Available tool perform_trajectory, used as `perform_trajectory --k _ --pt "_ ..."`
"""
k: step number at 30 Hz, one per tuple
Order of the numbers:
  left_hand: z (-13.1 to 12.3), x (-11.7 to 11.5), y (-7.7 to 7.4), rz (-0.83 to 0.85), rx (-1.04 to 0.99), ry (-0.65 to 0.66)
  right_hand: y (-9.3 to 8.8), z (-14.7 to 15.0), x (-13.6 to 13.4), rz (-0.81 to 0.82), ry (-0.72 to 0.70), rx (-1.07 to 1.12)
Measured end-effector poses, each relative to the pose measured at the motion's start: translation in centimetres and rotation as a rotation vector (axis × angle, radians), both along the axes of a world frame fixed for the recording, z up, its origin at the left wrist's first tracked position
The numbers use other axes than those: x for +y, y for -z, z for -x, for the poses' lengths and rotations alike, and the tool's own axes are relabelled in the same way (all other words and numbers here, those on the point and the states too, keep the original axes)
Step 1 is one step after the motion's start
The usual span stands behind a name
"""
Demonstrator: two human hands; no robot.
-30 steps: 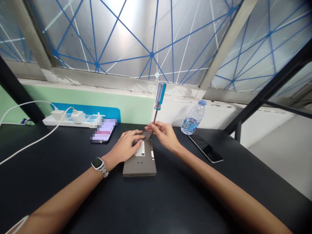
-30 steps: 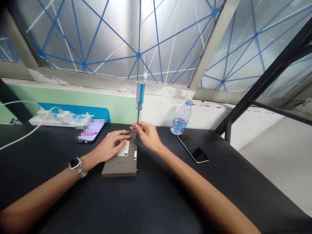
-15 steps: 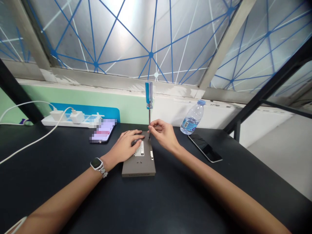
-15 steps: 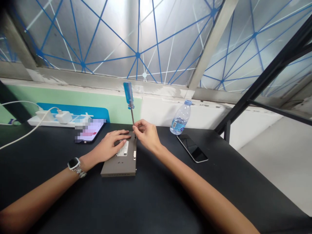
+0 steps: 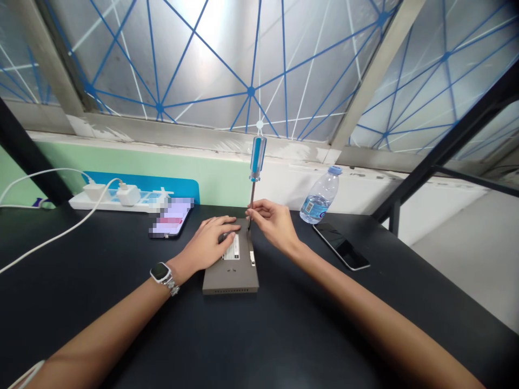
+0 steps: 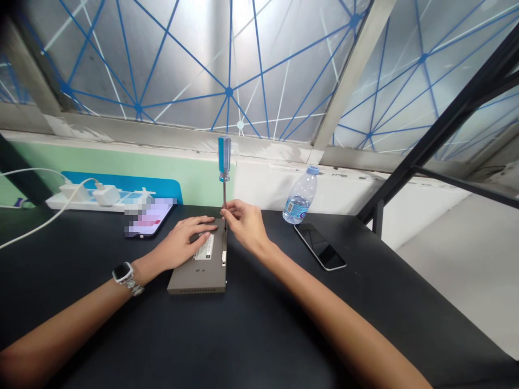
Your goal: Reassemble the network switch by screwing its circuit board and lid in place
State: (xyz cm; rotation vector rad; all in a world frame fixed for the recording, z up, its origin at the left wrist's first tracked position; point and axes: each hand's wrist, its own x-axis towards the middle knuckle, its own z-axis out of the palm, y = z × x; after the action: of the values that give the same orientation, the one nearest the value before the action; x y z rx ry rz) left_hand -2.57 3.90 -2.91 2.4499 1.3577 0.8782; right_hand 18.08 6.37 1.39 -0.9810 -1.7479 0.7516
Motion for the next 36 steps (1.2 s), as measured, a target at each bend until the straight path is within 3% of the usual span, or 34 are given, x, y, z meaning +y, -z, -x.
perform_trajectory --k 7,12,18,25,31,36 --pt "-0.06 -0.11 -0.22 0.003 0.005 -0.002 0.03 0.09 -0.51 -0.044 0.021 -0.081" --pt "-0.01 -0.04 -0.18 0.009 0.002 -0.003 0.18 0.07 -0.15 -0.005 0.016 -0.008" --pt "0.03 -0.04 -0.11 0.002 0.003 -0.004 0.17 -0.13 0.31 0.111 -0.077 0.057" --pt "-0.01 -0.08 -0.16 0.008 0.008 -0.007 -0.10 -0.01 0.30 0.113 -0.151 0.035" --pt "-0.04 -0.11 -0.16 0.006 0.007 -0.007 -0.07 0.29 0.22 0.209 -0.079 0.228" --pt "-0.08 -0.11 -0.24 0.012 0.011 -0.007 0.24 0.11 0.31 0.146 -0.091 0.158"
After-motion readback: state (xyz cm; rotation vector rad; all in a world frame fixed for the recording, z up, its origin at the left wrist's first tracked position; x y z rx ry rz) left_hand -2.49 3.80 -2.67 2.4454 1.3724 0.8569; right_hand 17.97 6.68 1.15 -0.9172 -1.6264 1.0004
